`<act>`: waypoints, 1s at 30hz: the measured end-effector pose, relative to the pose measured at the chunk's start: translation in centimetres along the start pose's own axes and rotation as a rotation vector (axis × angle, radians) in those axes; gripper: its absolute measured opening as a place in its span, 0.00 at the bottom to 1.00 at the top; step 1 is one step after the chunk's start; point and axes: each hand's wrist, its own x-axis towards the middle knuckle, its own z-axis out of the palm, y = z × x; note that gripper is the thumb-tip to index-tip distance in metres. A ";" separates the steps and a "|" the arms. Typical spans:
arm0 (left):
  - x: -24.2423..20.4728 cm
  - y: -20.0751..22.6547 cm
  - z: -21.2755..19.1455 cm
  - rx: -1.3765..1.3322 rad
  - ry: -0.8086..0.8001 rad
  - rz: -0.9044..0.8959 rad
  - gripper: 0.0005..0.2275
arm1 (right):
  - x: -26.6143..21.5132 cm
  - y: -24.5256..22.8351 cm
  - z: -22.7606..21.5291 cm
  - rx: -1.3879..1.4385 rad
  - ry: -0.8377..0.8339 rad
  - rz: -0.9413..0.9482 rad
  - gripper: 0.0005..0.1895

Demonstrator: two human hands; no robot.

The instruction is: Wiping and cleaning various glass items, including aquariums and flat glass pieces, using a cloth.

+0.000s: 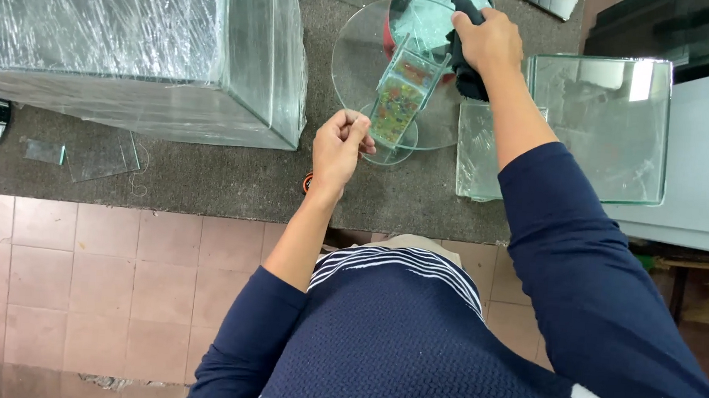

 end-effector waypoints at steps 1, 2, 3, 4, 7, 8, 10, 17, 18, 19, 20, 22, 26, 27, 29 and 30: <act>0.0 -0.3 -0.2 -0.003 0.004 0.000 0.08 | 0.0 -0.2 0.1 -0.003 -0.002 -0.003 0.40; 0.0 -0.6 -0.4 -0.002 0.002 -0.027 0.07 | 0.1 -0.4 0.2 -0.020 0.005 -0.023 0.36; 0.1 -0.8 -0.6 -0.002 0.000 -0.052 0.07 | 0.2 -0.7 0.2 -0.037 0.015 -0.043 0.33; -0.2 -0.9 -0.5 -0.007 0.003 -0.050 0.07 | -0.2 -0.9 0.1 -0.040 0.015 -0.047 0.33; -1.3 -0.7 -0.6 -0.012 0.016 -0.053 0.07 | -1.8 -1.8 -0.6 -0.041 0.012 -0.058 0.26; -1.8 -0.6 -0.9 0.059 -0.007 -0.115 0.07 | -2.8 -2.2 -0.7 -0.039 0.023 -0.013 0.27; -3.0 -1.2 -1.6 0.122 -0.031 -0.164 0.06 | -5.2 -2.9 -1.1 -0.040 0.046 0.024 0.27; -5.1 -8.4 -3.8 -0.080 -0.101 -0.099 0.09 | -13.2 -2.7 -0.9 0.061 0.214 -0.046 0.26; -5.0 -7.8 -3.9 -0.077 -0.098 -0.058 0.13 | -13.5 -2.5 -0.9 0.081 0.217 -0.064 0.26; -5.0 -6.8 -4.1 -0.076 -0.102 -0.047 0.13 | -13.7 -2.2 -0.8 0.084 0.227 -0.068 0.26; -5.0 -5.8 -4.4 -0.051 -0.104 -0.072 0.18 | -13.9 -1.9 -0.6 0.051 0.225 -0.052 0.27; -4.7 -5.0 -4.3 -0.033 -0.105 -0.073 0.23 | -14.8 -1.5 -0.7 0.018 0.242 -0.054 0.29; -3.2 -5.3 -4.4 -0.100 -0.002 -0.102 0.20 | -17.0 -2.0 -0.9 0.081 0.238 -0.083 0.24; -3.3 -5.7 -4.5 -0.125 0.014 -0.115 0.18 | -18.1 -1.8 -0.7 0.089 0.205 -0.067 0.25; -3.5 -4.7 -4.5 -0.170 -0.003 -0.136 0.15 | -18.2 -1.4 -1.0 0.137 0.186 -0.081 0.25; -3.7 -4.4 -4.5 -0.218 -0.023 -0.157 0.12 | -18.5 -1.0 -1.1 0.183 0.171 -0.091 0.25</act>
